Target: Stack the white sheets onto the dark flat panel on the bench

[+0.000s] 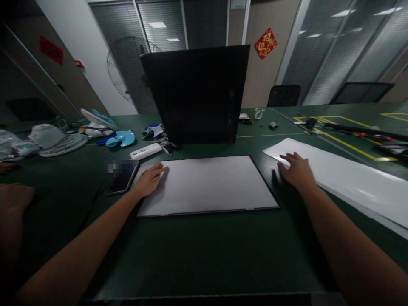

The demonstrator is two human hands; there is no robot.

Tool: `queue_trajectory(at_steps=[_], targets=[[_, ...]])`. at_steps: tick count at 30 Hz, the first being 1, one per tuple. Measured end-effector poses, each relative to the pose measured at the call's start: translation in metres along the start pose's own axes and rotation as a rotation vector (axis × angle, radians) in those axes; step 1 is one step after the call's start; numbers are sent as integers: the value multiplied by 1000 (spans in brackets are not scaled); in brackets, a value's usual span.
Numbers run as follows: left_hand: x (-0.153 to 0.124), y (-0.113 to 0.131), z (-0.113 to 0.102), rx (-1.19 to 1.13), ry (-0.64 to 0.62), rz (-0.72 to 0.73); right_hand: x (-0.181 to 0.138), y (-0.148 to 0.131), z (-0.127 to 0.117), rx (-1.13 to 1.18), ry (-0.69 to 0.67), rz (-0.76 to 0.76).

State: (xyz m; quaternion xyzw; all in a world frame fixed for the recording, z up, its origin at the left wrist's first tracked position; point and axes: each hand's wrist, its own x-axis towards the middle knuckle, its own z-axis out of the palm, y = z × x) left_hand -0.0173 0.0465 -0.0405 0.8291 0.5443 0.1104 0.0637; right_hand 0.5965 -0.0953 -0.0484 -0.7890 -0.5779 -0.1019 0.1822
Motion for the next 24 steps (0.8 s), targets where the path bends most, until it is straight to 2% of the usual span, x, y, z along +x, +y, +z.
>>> queue_trajectory(at_steps=[2, 6, 8, 12, 18, 24], targets=[[1, 0, 0, -13, 14, -2, -1, 9, -2, -86, -15, 94], [2, 3, -2, -15, -1, -28, -4, 13, -1, -207, -192, 349], [1, 4, -3, 2, -1, -37, -4, 11, -2, -219, -241, 403], [0, 7, -4, 17, -9, -31, -3, 5, -6, -251, -251, 403], [-2, 9, -5, 47, -13, -33, -5, -3, -10, -300, -222, 303], [-3, 8, -4, 53, -10, -13, -4, -11, -12, -349, -203, 266]])
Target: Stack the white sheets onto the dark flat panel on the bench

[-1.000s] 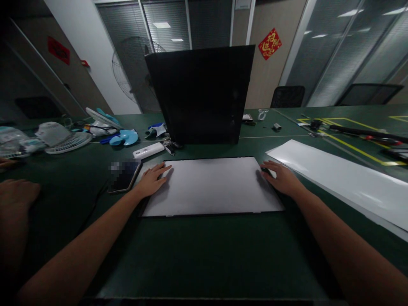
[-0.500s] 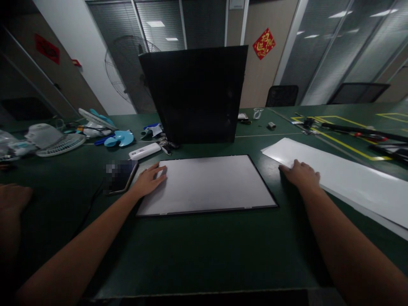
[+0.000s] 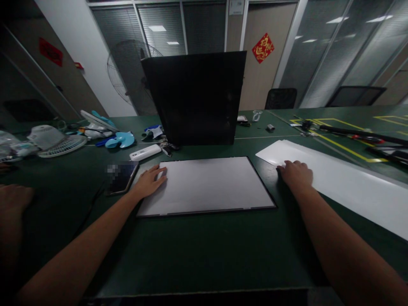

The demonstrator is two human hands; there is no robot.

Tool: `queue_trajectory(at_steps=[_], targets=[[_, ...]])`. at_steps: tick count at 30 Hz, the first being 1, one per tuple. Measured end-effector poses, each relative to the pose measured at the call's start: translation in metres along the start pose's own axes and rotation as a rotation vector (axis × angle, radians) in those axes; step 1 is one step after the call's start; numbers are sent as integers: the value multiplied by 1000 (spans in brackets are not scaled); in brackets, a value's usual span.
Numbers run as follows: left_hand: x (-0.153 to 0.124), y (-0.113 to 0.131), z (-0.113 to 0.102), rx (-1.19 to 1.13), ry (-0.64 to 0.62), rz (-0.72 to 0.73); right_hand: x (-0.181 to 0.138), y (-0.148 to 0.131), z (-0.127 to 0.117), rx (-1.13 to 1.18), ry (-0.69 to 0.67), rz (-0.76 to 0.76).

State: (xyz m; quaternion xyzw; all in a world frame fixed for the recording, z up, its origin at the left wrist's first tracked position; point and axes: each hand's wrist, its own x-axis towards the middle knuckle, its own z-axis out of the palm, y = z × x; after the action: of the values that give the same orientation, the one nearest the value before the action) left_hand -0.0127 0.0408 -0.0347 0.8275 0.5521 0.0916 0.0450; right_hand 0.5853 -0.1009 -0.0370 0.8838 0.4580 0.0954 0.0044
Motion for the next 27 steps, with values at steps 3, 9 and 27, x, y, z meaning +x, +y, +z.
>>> queue_trajectory(at_steps=[3, 9, 27], targets=[[0, -1, 0, 7, -4, 2, 0, -4, -3, -17, -8, -2], [0, 0, -1, 10, 16, 14, -1, -5, 0, -21, 12, 3], [-3, 1, -2, 8, 22, 25, -5, -13, 0, 20, -77, -51]])
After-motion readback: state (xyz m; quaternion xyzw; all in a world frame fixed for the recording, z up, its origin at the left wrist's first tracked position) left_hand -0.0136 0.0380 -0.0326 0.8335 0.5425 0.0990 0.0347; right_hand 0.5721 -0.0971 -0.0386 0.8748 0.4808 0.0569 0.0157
